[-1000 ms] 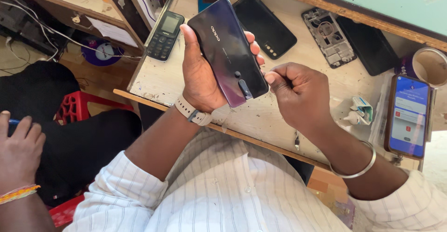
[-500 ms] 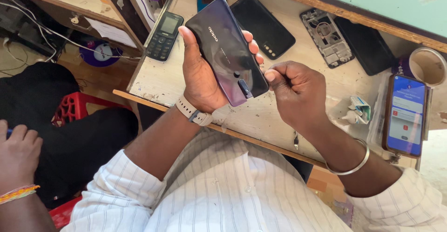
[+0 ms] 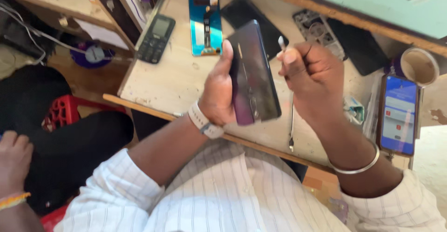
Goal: The person sits at a repair bench and pries open the back cover of a smartphone, working a metal pry tool around the edge of the phone to separate the cover from the body. Other phones, a disassembled phone body, and a screwdriver lie on the bench around them.
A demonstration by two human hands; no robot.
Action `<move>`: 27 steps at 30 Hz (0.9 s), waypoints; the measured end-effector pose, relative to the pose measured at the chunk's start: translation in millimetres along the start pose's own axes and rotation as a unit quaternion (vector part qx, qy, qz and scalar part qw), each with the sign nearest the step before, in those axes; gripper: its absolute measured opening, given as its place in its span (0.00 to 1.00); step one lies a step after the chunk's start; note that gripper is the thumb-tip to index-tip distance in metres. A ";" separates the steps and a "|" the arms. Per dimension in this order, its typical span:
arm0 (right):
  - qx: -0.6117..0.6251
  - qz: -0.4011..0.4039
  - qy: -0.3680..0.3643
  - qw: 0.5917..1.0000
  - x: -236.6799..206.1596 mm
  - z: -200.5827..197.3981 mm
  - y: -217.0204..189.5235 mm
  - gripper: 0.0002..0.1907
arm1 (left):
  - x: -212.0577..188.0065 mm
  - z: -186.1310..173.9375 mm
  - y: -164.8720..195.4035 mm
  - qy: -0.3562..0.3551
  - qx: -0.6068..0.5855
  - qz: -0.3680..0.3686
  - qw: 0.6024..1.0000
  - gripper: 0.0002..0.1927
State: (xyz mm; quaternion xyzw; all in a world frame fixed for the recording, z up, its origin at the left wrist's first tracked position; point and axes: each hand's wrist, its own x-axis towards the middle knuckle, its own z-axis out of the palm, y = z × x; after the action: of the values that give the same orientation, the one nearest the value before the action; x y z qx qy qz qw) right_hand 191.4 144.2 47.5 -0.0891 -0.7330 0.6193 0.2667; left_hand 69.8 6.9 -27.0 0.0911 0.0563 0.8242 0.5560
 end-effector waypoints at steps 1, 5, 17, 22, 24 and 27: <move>0.027 0.034 0.007 0.999 -1.5 -0.5 0.1 0.11 | 0.9 1.3 3.7 0.006 0.002 0.006 1.000 0.31; -0.091 0.039 -0.022 0.995 3.7 -8.9 -7.7 0.11 | 5.6 14.9 20.9 0.002 0.073 0.061 0.995 0.37; -0.277 0.092 -0.057 0.955 -2.0 4.7 -25.7 0.11 | -1.2 18.1 51.0 -0.053 0.082 0.062 0.993 0.51; -0.294 0.095 -0.069 0.949 -0.9 7.9 -28.8 0.10 | -5.5 15.6 51.4 -0.063 0.100 0.063 0.991 0.51; -0.311 0.088 -0.067 0.944 -0.2 7.8 -28.9 0.10 | -3.0 14.8 51.1 -0.076 0.096 0.058 0.991 0.51; -0.320 0.089 -0.075 0.940 -0.7 7.0 -26.0 0.10 | -2.0 13.8 47.8 -0.077 0.093 0.051 0.991 0.52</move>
State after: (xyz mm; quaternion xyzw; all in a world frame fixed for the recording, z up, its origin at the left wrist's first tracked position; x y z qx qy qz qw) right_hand 193.6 132.3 71.5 -0.1874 -0.8997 0.3780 0.1120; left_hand 30.1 -13.1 -4.5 0.2085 0.0852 0.8333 0.5048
